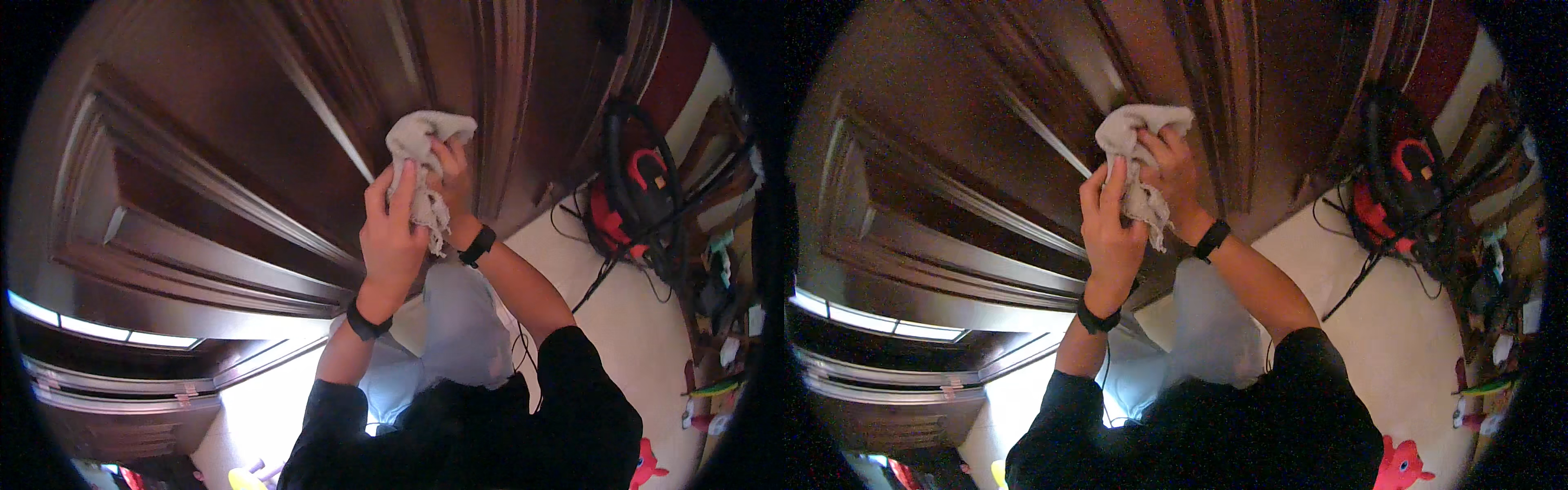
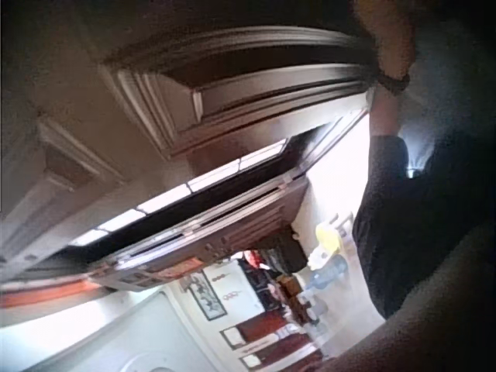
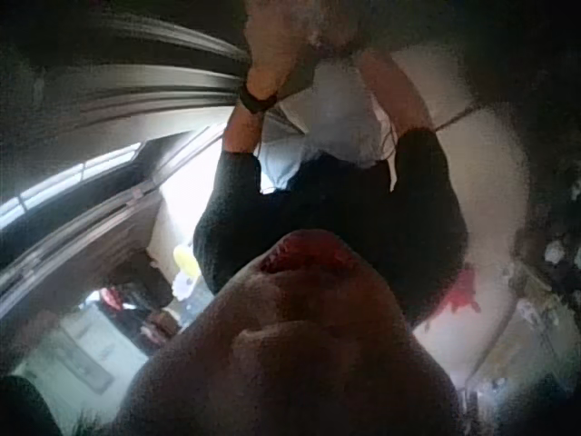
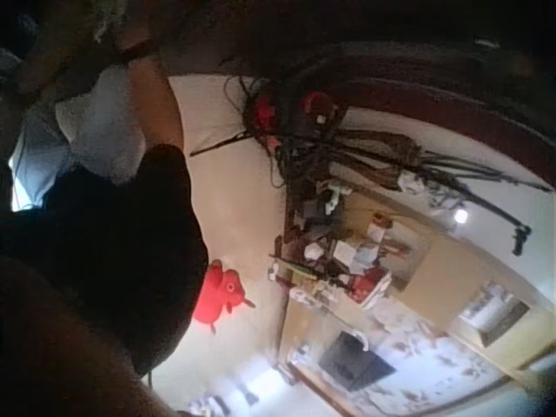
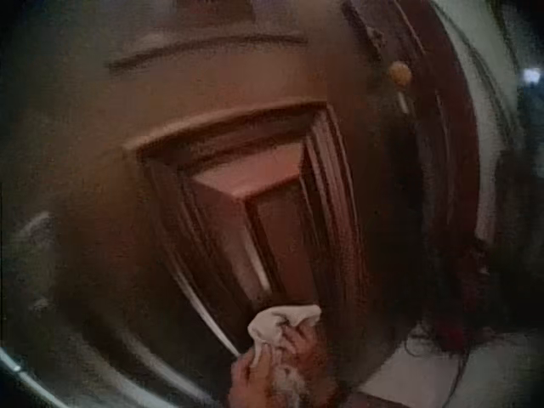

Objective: The person wipes down the surface of a wooden door and its frame with a cloth, then wipes a wooden shelf and a circular object on the wall.

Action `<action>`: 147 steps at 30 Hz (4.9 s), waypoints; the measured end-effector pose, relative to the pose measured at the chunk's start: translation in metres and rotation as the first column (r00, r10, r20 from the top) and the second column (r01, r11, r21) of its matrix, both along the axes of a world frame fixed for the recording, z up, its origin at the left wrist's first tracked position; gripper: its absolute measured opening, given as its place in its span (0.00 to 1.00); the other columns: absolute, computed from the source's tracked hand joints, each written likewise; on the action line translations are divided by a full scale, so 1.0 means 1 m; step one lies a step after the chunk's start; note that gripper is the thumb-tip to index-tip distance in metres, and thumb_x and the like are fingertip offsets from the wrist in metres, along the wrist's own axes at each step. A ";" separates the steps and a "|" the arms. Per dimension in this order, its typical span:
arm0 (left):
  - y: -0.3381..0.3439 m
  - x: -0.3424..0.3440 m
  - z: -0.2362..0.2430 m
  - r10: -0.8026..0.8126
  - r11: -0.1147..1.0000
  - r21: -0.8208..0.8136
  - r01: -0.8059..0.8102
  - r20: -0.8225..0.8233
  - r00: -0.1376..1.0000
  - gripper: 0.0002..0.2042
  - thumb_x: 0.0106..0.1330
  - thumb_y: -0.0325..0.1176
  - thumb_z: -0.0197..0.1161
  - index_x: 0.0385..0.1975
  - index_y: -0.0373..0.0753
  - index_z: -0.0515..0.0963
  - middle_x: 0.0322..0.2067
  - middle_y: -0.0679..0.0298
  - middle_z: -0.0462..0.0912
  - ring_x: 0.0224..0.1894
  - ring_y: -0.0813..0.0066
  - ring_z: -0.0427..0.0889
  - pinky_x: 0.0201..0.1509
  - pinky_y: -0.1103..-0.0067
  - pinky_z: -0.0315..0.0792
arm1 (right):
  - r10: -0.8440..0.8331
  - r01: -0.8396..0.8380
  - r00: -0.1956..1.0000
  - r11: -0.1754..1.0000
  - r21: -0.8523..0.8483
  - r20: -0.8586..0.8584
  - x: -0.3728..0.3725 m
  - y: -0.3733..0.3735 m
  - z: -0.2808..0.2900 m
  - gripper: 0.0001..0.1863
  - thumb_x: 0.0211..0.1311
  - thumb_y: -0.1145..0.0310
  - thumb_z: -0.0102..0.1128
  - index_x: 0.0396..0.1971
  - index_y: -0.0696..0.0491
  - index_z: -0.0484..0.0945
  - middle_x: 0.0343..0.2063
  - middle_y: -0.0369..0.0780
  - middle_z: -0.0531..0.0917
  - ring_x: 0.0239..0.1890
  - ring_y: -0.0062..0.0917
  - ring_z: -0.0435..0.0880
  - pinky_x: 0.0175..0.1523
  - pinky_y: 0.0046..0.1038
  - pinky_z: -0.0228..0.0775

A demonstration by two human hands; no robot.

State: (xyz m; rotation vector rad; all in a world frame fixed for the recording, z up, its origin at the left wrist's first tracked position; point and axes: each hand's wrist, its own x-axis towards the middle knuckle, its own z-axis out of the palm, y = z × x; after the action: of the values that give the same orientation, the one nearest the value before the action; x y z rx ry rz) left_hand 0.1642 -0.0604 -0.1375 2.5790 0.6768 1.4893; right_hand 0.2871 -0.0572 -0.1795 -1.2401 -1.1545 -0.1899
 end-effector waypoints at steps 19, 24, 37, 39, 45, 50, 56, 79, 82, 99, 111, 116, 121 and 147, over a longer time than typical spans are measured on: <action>-0.025 -0.004 -0.129 -0.172 0.862 -0.495 -0.110 -0.490 0.855 0.29 0.48 0.23 0.59 0.54 0.35 0.59 0.51 0.49 0.62 0.42 0.47 0.74 0.40 0.64 0.74 | 0.140 -0.200 0.975 0.889 -0.412 -0.170 -0.012 -0.062 -0.180 0.20 0.58 0.72 0.49 0.52 0.54 0.66 0.52 0.47 0.64 0.56 0.41 0.62 0.59 0.33 0.56; -0.026 0.003 -0.152 -0.184 0.883 -0.434 -0.179 -0.672 0.717 0.26 0.51 0.23 0.57 0.51 0.32 0.59 0.46 0.48 0.66 0.37 0.50 0.78 0.35 0.68 0.76 | 0.142 -0.120 0.990 0.855 -0.505 0.005 -0.012 -0.068 -0.235 0.21 0.57 0.73 0.45 0.53 0.53 0.64 0.54 0.47 0.63 0.59 0.42 0.59 0.63 0.33 0.52; -0.024 0.039 -0.244 -0.259 0.893 -0.417 -0.166 -0.780 0.569 0.16 0.56 0.24 0.51 0.46 0.30 0.63 0.42 0.47 0.69 0.36 0.51 0.77 0.33 0.65 0.76 | 0.051 -0.115 0.991 0.803 -0.584 -0.125 0.006 -0.098 -0.265 0.27 0.53 0.75 0.52 0.56 0.54 0.62 0.58 0.47 0.62 0.61 0.41 0.58 0.63 0.35 0.52; -0.027 0.063 -0.233 -0.311 0.903 -0.424 -0.076 -0.764 0.566 0.16 0.57 0.24 0.49 0.46 0.30 0.63 0.41 0.46 0.69 0.35 0.50 0.78 0.32 0.67 0.76 | -0.004 -0.100 0.984 0.815 -0.571 -0.177 0.022 -0.104 -0.266 0.28 0.52 0.75 0.53 0.57 0.54 0.61 0.59 0.47 0.61 0.62 0.40 0.57 0.63 0.35 0.52; -0.036 0.123 -0.255 -0.190 0.939 -0.331 -0.092 -0.722 0.666 0.21 0.58 0.28 0.52 0.51 0.28 0.60 0.39 0.48 0.70 0.29 0.54 0.80 0.27 0.72 0.78 | -0.174 0.046 0.975 0.772 -0.634 -0.140 0.065 -0.106 -0.267 0.33 0.48 0.72 0.59 0.58 0.55 0.60 0.59 0.48 0.61 0.61 0.39 0.60 0.61 0.31 0.55; -0.035 0.123 -0.237 -0.234 0.939 -0.337 -0.066 -0.768 0.596 0.25 0.56 0.27 0.54 0.54 0.27 0.57 0.40 0.48 0.70 0.32 0.53 0.80 0.29 0.69 0.77 | -0.100 0.056 0.994 0.804 -0.592 -0.042 0.067 -0.104 -0.272 0.32 0.49 0.72 0.58 0.57 0.55 0.62 0.57 0.48 0.63 0.61 0.39 0.59 0.61 0.30 0.54; -0.033 0.112 -0.188 -0.294 0.899 -0.433 -0.072 -0.717 0.632 0.28 0.54 0.24 0.55 0.56 0.29 0.55 0.44 0.45 0.68 0.38 0.48 0.76 0.37 0.65 0.74 | -0.187 0.195 0.980 0.848 -0.492 0.066 0.056 -0.093 -0.234 0.31 0.48 0.70 0.58 0.56 0.55 0.63 0.53 0.52 0.64 0.58 0.45 0.59 0.61 0.36 0.53; -0.033 -0.008 -0.004 0.009 0.959 -0.282 0.006 0.049 0.999 0.31 0.46 0.25 0.55 0.57 0.40 0.62 0.48 0.54 0.68 0.45 0.56 0.74 0.43 0.71 0.73 | -0.150 0.158 0.843 0.987 0.028 0.517 -0.002 -0.026 -0.002 0.26 0.52 0.72 0.51 0.54 0.43 0.69 0.55 0.42 0.64 0.58 0.41 0.60 0.62 0.39 0.51; -0.029 -0.038 -0.025 0.073 0.965 -0.256 -0.062 0.032 0.997 0.32 0.46 0.26 0.55 0.58 0.42 0.60 0.47 0.55 0.67 0.44 0.55 0.74 0.41 0.69 0.74 | -0.018 0.040 0.903 0.998 -0.043 0.430 -0.039 -0.021 -0.024 0.27 0.50 0.71 0.53 0.55 0.43 0.68 0.56 0.40 0.62 0.58 0.42 0.57 0.62 0.43 0.49; -0.008 -0.136 -0.017 0.241 0.897 -0.365 -0.249 -0.068 0.968 0.31 0.49 0.26 0.58 0.57 0.38 0.58 0.47 0.50 0.68 0.46 0.50 0.73 0.44 0.67 0.71 | 0.183 -0.115 0.777 0.982 -0.150 0.602 -0.130 -0.001 -0.002 0.27 0.41 0.67 0.63 0.47 0.50 0.71 0.57 0.38 0.60 0.60 0.38 0.53 0.64 0.47 0.44; -0.013 -0.152 -0.047 0.096 0.766 -0.564 -0.310 -0.376 0.922 0.28 0.51 0.34 0.60 0.53 0.39 0.60 0.42 0.52 0.73 0.40 0.52 0.76 0.40 0.64 0.72 | 0.325 -0.128 0.781 0.919 -0.372 0.534 -0.127 -0.018 -0.088 0.32 0.37 0.68 0.65 0.50 0.50 0.69 0.58 0.38 0.60 0.57 0.40 0.55 0.60 0.46 0.45; -0.020 -0.147 -0.040 0.071 0.766 -0.581 -0.275 -0.349 0.934 0.30 0.50 0.30 0.62 0.55 0.37 0.60 0.42 0.47 0.74 0.40 0.52 0.78 0.43 0.68 0.73 | 0.298 -0.131 0.792 0.935 -0.328 0.533 -0.120 -0.027 -0.067 0.29 0.39 0.69 0.64 0.48 0.50 0.70 0.57 0.38 0.62 0.57 0.40 0.56 0.58 0.45 0.48; -0.025 -0.140 -0.035 0.133 0.883 -0.414 -0.223 -0.235 0.963 0.28 0.49 0.32 0.61 0.53 0.39 0.62 0.39 0.55 0.74 0.38 0.56 0.77 0.37 0.69 0.74 | 0.294 -0.164 0.779 0.948 -0.272 0.554 -0.110 -0.029 -0.039 0.25 0.43 0.70 0.62 0.47 0.51 0.72 0.56 0.39 0.64 0.56 0.40 0.57 0.58 0.44 0.49; -0.035 -0.124 0.282 0.124 0.796 -0.583 -0.164 -0.109 0.986 0.26 0.48 0.28 0.62 0.50 0.40 0.65 0.42 0.53 0.72 0.44 0.55 0.74 0.43 0.69 0.72 | 0.278 -0.207 0.785 0.960 -0.187 0.553 -0.100 -0.030 0.267 0.26 0.45 0.72 0.61 0.49 0.53 0.69 0.54 0.45 0.64 0.55 0.47 0.60 0.56 0.48 0.55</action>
State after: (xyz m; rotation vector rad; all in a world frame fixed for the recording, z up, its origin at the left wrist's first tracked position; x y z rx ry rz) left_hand 0.0397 -0.0954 0.1447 2.1255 1.1557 0.9989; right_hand 0.1870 -0.0869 0.0875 -1.1493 -1.8686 -0.3213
